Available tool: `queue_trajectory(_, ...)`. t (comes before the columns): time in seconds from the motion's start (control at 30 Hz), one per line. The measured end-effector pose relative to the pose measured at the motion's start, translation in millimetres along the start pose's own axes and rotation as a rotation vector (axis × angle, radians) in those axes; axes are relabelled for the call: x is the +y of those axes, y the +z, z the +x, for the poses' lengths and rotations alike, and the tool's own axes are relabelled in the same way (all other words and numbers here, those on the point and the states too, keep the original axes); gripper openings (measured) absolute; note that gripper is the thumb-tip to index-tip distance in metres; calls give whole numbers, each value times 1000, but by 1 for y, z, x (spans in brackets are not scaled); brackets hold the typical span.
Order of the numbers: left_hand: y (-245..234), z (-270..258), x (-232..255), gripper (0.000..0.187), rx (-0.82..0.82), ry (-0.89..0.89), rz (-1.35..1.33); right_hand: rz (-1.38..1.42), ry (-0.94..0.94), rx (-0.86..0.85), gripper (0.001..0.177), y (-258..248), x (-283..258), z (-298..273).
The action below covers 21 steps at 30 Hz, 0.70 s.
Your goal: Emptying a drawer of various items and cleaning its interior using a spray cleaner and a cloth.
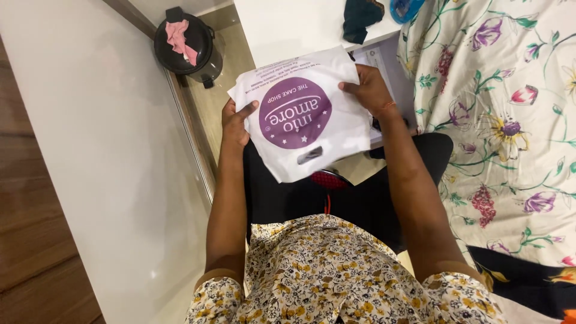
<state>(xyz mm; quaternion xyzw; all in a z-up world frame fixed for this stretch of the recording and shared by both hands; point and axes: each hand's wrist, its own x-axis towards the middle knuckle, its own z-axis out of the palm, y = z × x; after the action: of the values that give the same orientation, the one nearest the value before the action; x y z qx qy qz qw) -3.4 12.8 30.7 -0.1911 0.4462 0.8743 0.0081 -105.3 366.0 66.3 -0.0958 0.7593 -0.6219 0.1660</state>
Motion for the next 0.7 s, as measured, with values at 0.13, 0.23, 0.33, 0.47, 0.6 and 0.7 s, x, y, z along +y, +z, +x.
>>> queue_trajectory(0.13,9,-2,-14,54,104,77,127,-433,-219,113,40,25,-32,1)
queue_trajectory(0.23,26,-10,-21,62,136,198,328,-779,-322,163,67,65,-88,-10)
queue_trajectory(0.33,32,-10,-34,61,173,296,564,-946,-229,-30,81,118,-110,-22)
queue_trajectory(0.47,23,-1,-56,58,26,375,343,-1193,-469,-76,79,173,-92,-51)
queue_trajectory(0.6,1,12,-59,52,126,-42,-256,-1101,-589,-48,66,179,-91,-59)
queue_trajectory(0.7,8,4,-48,49,187,-25,-16,-1058,-606,-151,56,172,-83,-68)
